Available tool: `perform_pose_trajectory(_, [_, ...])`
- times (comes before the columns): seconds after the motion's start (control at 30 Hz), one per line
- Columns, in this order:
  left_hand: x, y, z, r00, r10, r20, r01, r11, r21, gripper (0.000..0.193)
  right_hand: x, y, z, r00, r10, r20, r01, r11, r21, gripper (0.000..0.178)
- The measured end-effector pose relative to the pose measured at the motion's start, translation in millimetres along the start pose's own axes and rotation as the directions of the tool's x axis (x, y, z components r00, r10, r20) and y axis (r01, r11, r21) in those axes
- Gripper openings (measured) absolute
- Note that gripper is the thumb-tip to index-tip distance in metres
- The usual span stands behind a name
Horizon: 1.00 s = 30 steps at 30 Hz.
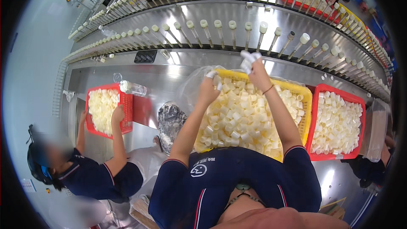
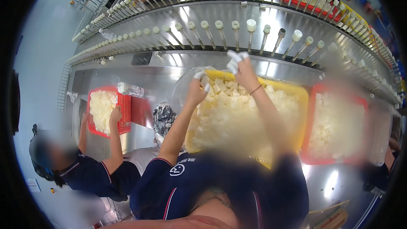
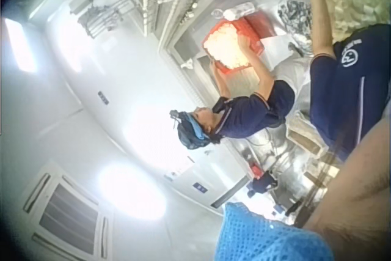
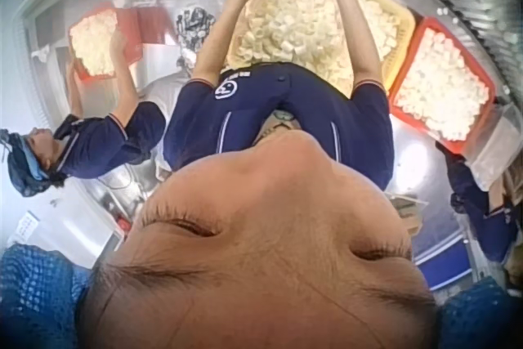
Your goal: The person places a basket of plastic caps onto a table and fits the caps onto pegs of a rotating conveyor line by hand.
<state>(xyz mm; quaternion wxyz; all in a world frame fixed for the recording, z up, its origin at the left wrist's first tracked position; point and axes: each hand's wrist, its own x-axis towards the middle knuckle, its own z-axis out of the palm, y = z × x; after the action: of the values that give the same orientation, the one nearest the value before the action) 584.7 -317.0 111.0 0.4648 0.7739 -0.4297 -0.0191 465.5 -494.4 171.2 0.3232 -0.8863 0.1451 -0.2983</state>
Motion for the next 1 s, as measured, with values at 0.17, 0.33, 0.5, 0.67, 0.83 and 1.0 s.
perform_pose_trajectory(0.17, [59.8,6.7,-34.2,0.987,0.088,-0.137,-0.077,0.993,0.086,0.029,91.7,-14.3,-27.6,0.981,-0.147,-0.127,0.091,0.925,-0.368,0.035])
perform_pose_trajectory(0.33, [115.0,37.3,-61.0,0.955,0.163,-0.246,-0.123,0.978,0.167,0.031,140.0,1.4,-35.6,0.982,-0.147,0.122,0.190,0.717,-0.670,0.010])
perform_pose_trajectory(0.5, [156.0,52.0,-70.2,0.952,-0.029,-0.305,0.040,0.999,0.031,0.026,140.7,6.7,-47.5,0.983,-0.014,0.183,0.142,0.691,-0.709,0.011])
perform_pose_trajectory(0.67, [192.5,71.3,-44.3,0.946,0.325,0.005,-0.299,0.863,0.407,0.027,118.1,16.7,-72.1,0.995,0.001,0.095,0.066,0.711,-0.700,0.014])
perform_pose_trajectory(0.83, [226.0,125.3,-6.1,0.927,0.085,0.365,-0.309,0.723,0.617,0.026,104.9,42.8,-96.4,1.000,-0.009,-0.013,-0.003,0.705,-0.710,0.017])
perform_pose_trajectory(1.0, [212.1,119.0,18.7,0.879,0.317,0.357,-0.478,0.578,0.662,0.026,91.9,40.3,-109.9,0.971,0.032,-0.236,-0.201,0.640,-0.741,0.025])
